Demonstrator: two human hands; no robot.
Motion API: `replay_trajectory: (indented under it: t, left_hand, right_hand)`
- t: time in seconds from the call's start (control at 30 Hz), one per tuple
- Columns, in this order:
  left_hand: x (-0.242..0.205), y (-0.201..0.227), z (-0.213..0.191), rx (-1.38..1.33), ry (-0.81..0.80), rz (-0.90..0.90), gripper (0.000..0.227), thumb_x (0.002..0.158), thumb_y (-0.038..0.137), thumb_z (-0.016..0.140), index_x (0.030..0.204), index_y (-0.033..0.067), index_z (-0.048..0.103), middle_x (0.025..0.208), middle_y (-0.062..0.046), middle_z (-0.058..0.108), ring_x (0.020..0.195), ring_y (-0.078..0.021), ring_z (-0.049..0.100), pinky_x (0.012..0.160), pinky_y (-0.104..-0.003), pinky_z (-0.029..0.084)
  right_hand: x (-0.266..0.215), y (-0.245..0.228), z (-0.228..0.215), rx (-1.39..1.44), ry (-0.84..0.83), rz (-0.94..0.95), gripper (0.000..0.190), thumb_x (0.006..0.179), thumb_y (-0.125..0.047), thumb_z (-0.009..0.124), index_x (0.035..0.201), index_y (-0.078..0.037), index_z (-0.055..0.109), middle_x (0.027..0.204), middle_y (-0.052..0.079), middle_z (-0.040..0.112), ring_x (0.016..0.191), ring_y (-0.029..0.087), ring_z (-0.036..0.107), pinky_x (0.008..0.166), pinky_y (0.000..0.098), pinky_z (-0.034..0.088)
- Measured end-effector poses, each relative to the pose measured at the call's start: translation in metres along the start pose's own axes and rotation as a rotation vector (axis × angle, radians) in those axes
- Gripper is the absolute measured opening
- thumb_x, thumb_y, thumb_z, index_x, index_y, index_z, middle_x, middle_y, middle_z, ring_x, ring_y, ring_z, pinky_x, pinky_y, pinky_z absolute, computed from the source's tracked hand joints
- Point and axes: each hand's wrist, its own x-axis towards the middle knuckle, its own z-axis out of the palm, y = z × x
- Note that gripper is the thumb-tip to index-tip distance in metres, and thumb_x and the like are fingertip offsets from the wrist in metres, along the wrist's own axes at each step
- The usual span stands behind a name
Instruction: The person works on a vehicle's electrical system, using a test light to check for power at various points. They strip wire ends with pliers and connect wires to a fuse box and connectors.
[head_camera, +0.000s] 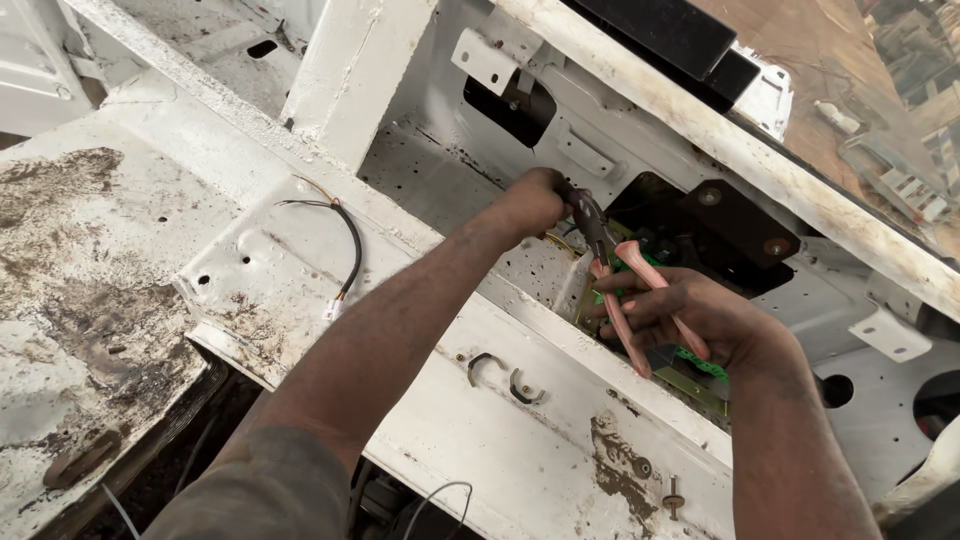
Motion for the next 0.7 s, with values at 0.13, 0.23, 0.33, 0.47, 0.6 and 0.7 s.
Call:
replay_trajectory:
  t: [0.13,0.23,0.33,0.47,0.6,0.7]
  left_hand:
    - [0.017,-0.015,-0.003,-0.196,-0.051,-0.196,0.024,0.082,0.007,0.072,0.106,0.0048,0.073,0.102,-0.017,0.075,0.08,-0.0301,0.074,0.069,-0.046,0.06]
    - [0.012,-0.016,0.0,0.59,0.141,0.157,0.035,0.096,0.04,0.076,0.097,0.0049,0.079,0.102,-0.021,0.076,0.091,-0.0375,0.071,0.086,-0.048,0.058]
    - [-0.006,-0.008,0.007,0.927,0.186,0.169,0.014,0.086,0.017,0.07,0.097,0.0105,0.076,0.105,-0.014,0.075,0.1,-0.0343,0.071,0.084,-0.056,0.054]
    - [-0.023,0.011,0.0,0.805,0.099,0.075,0.018,0.091,0.025,0.065,0.097,0.0098,0.074,0.102,-0.013,0.077,0.103,-0.0315,0.073,0.09,-0.049,0.052]
    - [-0.022,0.016,-0.009,0.621,0.094,-0.068,0.029,0.091,0.036,0.071,0.1,0.0084,0.073,0.105,-0.015,0.077,0.104,-0.0291,0.074,0.093,-0.04,0.054]
    - [-0.017,0.002,-0.007,0.844,0.152,0.045,0.028,0.081,0.024,0.078,0.102,0.007,0.071,0.107,-0.016,0.074,0.106,-0.029,0.071,0.09,-0.039,0.056]
  right_hand:
    - [-0.004,0.019,-0.018,0.111,0.04,-0.249,0.054,0.085,-0.009,0.065,0.134,0.013,0.059,0.108,0.023,0.075,0.087,0.026,0.076,0.08,0.0336,0.061]
    - [0.007,0.043,-0.019,0.415,0.056,-0.395,0.056,0.091,-0.024,0.072,0.137,0.006,0.058,0.098,0.018,0.074,0.075,0.02,0.074,0.058,0.0242,0.057]
    - [0.019,0.061,-0.007,0.697,-0.002,-0.467,0.055,0.09,-0.029,0.077,0.137,-0.006,0.059,0.095,0.012,0.072,0.067,0.015,0.072,0.04,0.0187,0.049]
    - [0.026,0.05,0.021,0.99,-0.243,-0.566,0.04,0.099,-0.023,0.073,0.131,-0.002,0.06,0.09,0.008,0.067,0.061,0.014,0.067,0.036,0.0219,0.049]
    - [0.016,0.031,0.042,1.016,-0.089,-0.528,0.033,0.092,-0.027,0.058,0.112,-0.002,0.052,0.092,0.015,0.066,0.059,0.021,0.065,0.047,0.0311,0.056]
    - [0.014,0.025,0.043,0.845,0.059,-0.346,0.026,0.088,-0.018,0.049,0.107,0.0,0.046,0.094,0.013,0.062,0.074,0.026,0.07,0.062,0.0378,0.063]
